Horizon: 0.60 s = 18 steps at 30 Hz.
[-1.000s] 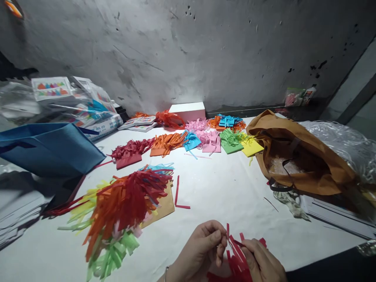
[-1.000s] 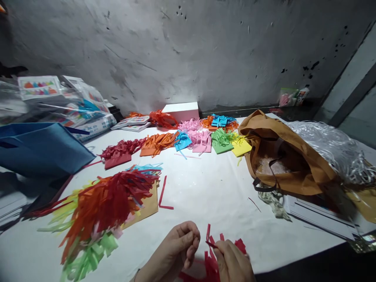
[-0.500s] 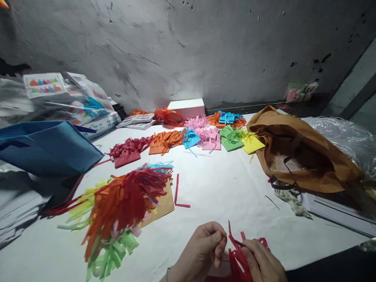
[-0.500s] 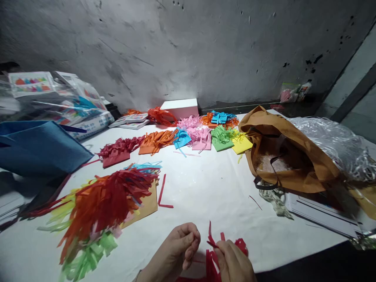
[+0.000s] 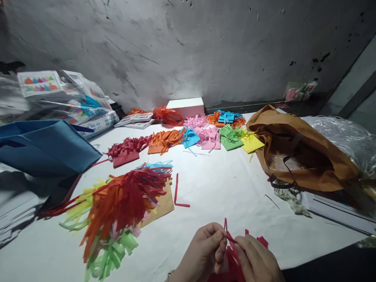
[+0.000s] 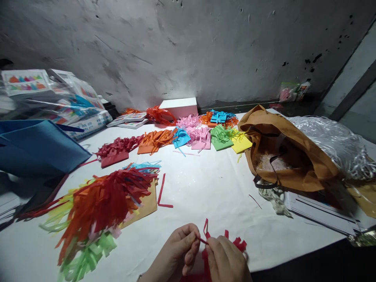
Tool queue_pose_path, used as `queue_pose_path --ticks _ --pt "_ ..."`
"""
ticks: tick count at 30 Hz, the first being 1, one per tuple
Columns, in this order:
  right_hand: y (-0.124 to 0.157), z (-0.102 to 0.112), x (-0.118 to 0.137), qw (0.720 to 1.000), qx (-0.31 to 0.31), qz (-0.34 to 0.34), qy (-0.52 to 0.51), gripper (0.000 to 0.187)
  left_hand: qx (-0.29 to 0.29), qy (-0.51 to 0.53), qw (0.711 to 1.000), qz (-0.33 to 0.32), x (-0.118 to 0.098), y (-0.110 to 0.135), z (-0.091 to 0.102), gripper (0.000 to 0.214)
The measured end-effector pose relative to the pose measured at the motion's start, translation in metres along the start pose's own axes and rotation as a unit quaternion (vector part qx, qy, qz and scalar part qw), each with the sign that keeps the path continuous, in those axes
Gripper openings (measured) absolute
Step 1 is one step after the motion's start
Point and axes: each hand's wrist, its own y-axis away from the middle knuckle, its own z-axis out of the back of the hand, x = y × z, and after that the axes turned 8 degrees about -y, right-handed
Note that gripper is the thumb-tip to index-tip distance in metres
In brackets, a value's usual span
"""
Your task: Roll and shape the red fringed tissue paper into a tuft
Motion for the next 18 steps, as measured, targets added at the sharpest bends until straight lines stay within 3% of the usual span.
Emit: queue_pose_path --ticks 4,8,13,18 --pt "-0.006 0.007 -0.001 0.997 0.047 0.037 0.039 0.041 -0.015 -0.018 1.000 -0.007 0.001 0.002 0.001 0.038" --pt "-0.001 0.003 -0.006 0.996 0.053 0.066 0.026 0.034 -0.032 -0.046 0.998 -0.010 0.002 0.004 0.003 0.041" --pt "0.007 -0.004 -0.009 0.997 0.070 0.015 -0.015 0.018 -0.060 -0.116 0.991 -0.019 0.003 0.004 0.003 0.045" --pt "0.005 0.001 -0.008 0.995 0.101 -0.001 -0.020 0.022 -0.073 -0.209 0.975 -0.033 0.006 0.005 0.002 0.053"
